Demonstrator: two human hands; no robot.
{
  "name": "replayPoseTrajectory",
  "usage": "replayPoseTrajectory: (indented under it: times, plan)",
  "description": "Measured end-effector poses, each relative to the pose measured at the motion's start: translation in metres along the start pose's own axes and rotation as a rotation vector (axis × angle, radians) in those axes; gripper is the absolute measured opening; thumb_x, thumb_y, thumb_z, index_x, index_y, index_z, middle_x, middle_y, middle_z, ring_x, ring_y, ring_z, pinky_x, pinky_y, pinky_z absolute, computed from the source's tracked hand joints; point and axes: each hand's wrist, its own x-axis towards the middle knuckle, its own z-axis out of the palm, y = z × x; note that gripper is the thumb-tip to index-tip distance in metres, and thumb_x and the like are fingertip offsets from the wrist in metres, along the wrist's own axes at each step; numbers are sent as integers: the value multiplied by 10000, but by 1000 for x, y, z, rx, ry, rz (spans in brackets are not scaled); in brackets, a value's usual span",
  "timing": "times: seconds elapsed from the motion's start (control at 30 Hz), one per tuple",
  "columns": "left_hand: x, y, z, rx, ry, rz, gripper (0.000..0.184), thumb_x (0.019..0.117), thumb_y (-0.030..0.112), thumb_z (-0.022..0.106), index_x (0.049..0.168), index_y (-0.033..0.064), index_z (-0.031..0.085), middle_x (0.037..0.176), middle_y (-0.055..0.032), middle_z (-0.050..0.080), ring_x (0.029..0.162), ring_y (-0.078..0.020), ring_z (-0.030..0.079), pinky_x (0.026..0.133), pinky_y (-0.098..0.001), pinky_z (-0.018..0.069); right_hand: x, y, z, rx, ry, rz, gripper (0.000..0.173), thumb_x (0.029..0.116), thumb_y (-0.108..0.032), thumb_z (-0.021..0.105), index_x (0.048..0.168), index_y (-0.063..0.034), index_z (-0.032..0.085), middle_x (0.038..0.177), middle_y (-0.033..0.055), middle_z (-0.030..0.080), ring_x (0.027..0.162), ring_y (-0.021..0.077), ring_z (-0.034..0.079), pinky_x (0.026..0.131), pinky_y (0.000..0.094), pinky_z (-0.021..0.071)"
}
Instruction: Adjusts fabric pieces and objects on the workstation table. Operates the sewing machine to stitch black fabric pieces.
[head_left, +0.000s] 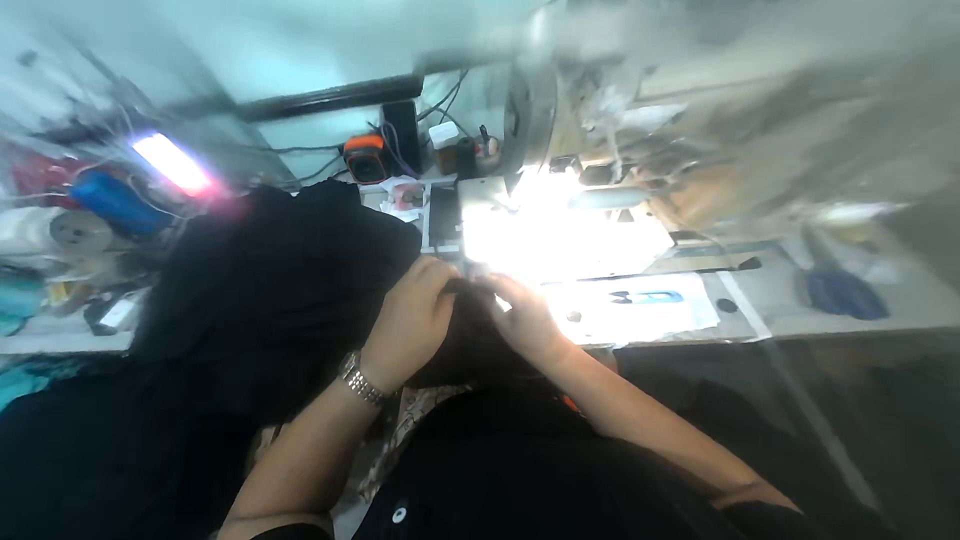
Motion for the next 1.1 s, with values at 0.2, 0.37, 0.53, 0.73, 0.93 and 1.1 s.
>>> replayPoseTrajectory:
  times: [0.2, 0.37, 0.53, 0.73, 0.93, 1.1]
  plan:
    - [39, -3, 8, -46, -6, -44, 144, 1045, 108, 551, 1155, 68, 634, 934, -52, 682, 792, -131, 670, 713, -335, 591, 9, -8, -20, 468, -227, 415, 191, 1037, -180, 600, 1151, -66, 703, 987, 22, 741, 876, 63, 702, 811, 260, 594]
    - [86, -10, 26, 118, 38, 38, 160, 1033, 205, 608, 1024, 72, 698, 918, -82, 693, 835, -212, 688, 750, -431, 585, 15, -10, -34, 924, -113, 798, 212, 1009, -129, 633, 1203, -48, 650, 898, 63, 747, 814, 130, 720, 790, 324, 613]
    - [127, -19, 53, 173, -108, -18, 217, 1011, 256, 620, 1048, 74, 732, 949, -112, 736, 921, -279, 722, 832, -524, 581, 10, 9, -46, 653, 14, 711, 120, 1016, -90, 591, 999, -39, 699, 855, 24, 730, 795, 75, 701, 787, 263, 602]
    - [140, -20, 74, 159, -171, -26, 202, 989, 234, 653, 940, 71, 762, 873, -114, 736, 849, -279, 722, 771, -535, 585, 14, 5, -65, -47, -240, 554, 350, 1056, -76, 462, 1299, -112, 711, 1199, 99, 738, 1118, 175, 698, 984, 337, 549]
    - [153, -33, 90, 216, -101, 19, 173, 935, 207, 703, 998, 51, 744, 979, -132, 739, 949, -307, 724, 827, -531, 586, 27, 19, -82, -386, -302, 366, 346, 1024, -67, 511, 1218, -204, 763, 1046, 90, 770, 960, 271, 746, 829, 451, 609]
    - [168, -42, 111, 3, -31, -36, 185, 894, 62, 713, 1016, -76, 714, 1046, -228, 716, 1030, -334, 694, 933, -498, 544, 40, 37, -78, -448, -305, 328, 317, 1064, -208, 475, 1190, -220, 766, 1021, 126, 759, 990, 305, 734, 829, 503, 583]
